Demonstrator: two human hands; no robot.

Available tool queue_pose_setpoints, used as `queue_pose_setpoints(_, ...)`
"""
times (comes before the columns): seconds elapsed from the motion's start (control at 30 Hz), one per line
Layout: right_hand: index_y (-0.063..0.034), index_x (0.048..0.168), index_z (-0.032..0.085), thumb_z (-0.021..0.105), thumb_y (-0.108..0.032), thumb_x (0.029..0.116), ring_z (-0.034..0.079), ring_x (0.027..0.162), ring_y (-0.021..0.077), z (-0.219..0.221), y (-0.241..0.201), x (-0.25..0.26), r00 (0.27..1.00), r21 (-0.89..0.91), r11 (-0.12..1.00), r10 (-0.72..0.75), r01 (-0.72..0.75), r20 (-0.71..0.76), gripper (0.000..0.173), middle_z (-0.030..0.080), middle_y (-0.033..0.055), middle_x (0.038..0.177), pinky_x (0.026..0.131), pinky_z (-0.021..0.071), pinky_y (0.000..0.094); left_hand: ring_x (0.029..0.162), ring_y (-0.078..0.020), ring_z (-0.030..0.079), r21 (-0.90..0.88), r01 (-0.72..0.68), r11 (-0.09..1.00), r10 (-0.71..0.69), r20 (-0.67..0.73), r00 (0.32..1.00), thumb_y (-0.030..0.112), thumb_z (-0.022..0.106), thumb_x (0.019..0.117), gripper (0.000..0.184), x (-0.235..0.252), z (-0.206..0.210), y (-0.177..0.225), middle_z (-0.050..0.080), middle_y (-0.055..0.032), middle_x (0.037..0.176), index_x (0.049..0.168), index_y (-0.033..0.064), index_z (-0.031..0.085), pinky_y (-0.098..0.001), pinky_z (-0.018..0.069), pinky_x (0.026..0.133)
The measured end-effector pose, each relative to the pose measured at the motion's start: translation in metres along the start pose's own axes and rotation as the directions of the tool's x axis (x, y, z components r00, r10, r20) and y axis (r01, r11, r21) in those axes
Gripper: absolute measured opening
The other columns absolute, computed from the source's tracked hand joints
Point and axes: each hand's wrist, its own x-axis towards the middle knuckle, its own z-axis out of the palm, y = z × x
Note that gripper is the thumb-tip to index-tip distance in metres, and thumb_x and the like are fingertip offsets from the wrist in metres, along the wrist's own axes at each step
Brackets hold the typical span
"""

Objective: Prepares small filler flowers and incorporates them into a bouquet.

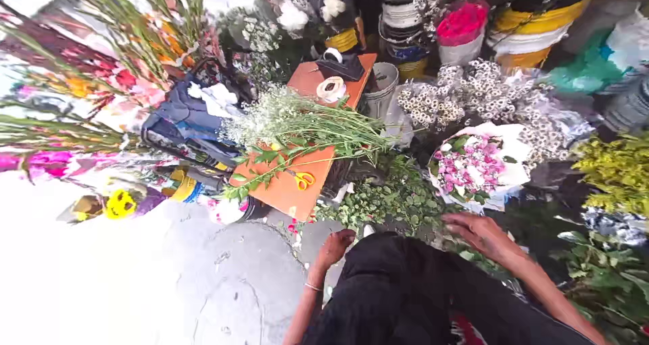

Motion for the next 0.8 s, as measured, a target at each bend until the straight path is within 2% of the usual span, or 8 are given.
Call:
queue_pose_setpoints(0.1,-0.009,0.117,0.075,0.059,-0.025,0.1006,0.071,0.079,0.0219,-0.019,-0.08,0.072,0.983,0.046,0.992,-0.108,0.116,-0.148,0.028,0.075,0.011,0.103,0.074,0.0594,0.0491,0.119,-0.0286,0.067,-0.044,-0.191,0.981,0.187,-0.069,0.98,0.019,0.053,0.107,0.034,-0.017,-0.044,0.02,0.069,-0.0187,0.127,0.133,-0.0006,0.064,-0.0494,0.0479,0.109)
queue_pose_setpoints(0.2,-0.0113,0.114,0.076,0.057,-0.035,0.1006,0.068,0.079,0.014,-0.024,-0.152,0.148,0.934,-0.012,0.953,-0.299,0.302,-0.196,0.033,0.074,0.0074,0.105,0.073,0.0581,0.0397,0.116,-0.0255,0.068,-0.106,-0.357,0.928,0.328,-0.225,0.918,0.016,0.055,0.1057,0.032,-0.026,-0.081,0.019,0.07,-0.0178,0.124,0.128,-0.0022,0.067,-0.0474,0.0504,0.107)
queue_pose_setpoints(0.27,-0.0112,0.112,0.077,0.057,-0.033,0.1018,0.068,0.078,0.012,-0.016,-0.195,0.198,0.89,-0.058,0.906,-0.423,0.419,-0.168,0.031,0.074,0.007,0.101,0.073,0.0577,0.0349,0.109,-0.0226,0.071,-0.204,-0.434,0.878,0.355,-0.332,0.874,0.016,0.053,0.1058,0.032,-0.028,-0.101,0.011,0.071,-0.0168,0.121,0.127,-0.0032,0.066,-0.0437,0.0549,0.102)
queue_pose_setpoints(0.4,-0.009,0.111,0.077,0.057,-0.025,0.1035,0.072,0.09,0.0222,0.024,-0.26,0.29,0.78,-0.188,0.768,-0.626,0.613,-0.016,0.027,0.075,0.0122,0.104,0.083,0.0588,0.0423,0.103,-0.016,0.071,-0.236,-0.494,0.837,0.329,-0.504,0.799,0.015,0.054,0.1051,0.028,-0.024,-0.142,-0.009,0.073,-0.0122,0.116,0.123,-0.0011,0.069,-0.037,0.0577,0.096)
queue_pose_setpoints(0.53,-0.003,0.12,0.072,0.054,-0.02,0.1053,0.067,0.111,0.0387,0.077,-0.294,0.369,0.777,-0.349,0.71,-0.622,0.611,0.096,0.029,0.07,0.0212,0.114,0.099,0.052,0.0549,0.106,-0.017,0.071,-0.246,-0.48,0.842,0.265,-0.587,0.765,0.014,0.055,0.1046,0.028,-0.015,-0.173,-0.026,0.073,-0.0132,0.117,0.122,-0.0019,0.069,-0.0375,0.0573,0.098)
queue_pose_setpoints(0.63,0.0003,0.114,0.072,0.056,-0.023,0.1041,0.066,0.108,0.044,0.115,-0.307,0.417,0.736,-0.511,0.609,-0.674,0.606,0.069,0.03,0.07,0.0234,0.108,0.092,0.0509,0.059,0.099,-0.0136,0.073,-0.223,-0.511,0.83,0.284,-0.62,0.732,0.013,0.057,0.1041,0.025,-0.007,-0.19,-0.03,0.075,-0.0099,0.111,0.12,-0.0001,0.071,-0.0337,0.059,0.095)
queue_pose_setpoints(0.7,0.0036,0.111,0.071,0.061,-0.023,0.1009,0.062,0.11,0.048,0.13,-0.319,0.437,0.784,-0.604,0.58,-0.608,0.546,0.124,0.03,0.067,0.0268,0.11,0.091,0.0463,0.0629,0.098,-0.0135,0.073,-0.221,-0.543,0.81,0.322,-0.607,0.727,0.012,0.056,0.1041,0.024,0.001,-0.197,-0.031,0.075,-0.0103,0.108,0.119,-0.001,0.07,-0.0334,0.0588,0.094)
queue_pose_setpoints(0.8,0.0032,0.106,0.073,0.059,-0.016,0.1011,0.059,0.114,0.0465,0.135,-0.334,0.451,0.862,-0.625,0.633,-0.488,0.457,0.136,0.024,0.067,0.0261,0.111,0.094,0.0426,0.0623,0.098,-0.0133,0.071,-0.181,-0.565,0.805,0.369,-0.592,0.716,0.014,0.057,0.1043,0.025,0.006,-0.209,-0.03,0.074,-0.0107,0.108,0.118,-0.0006,0.071,-0.0327,0.058,0.093)
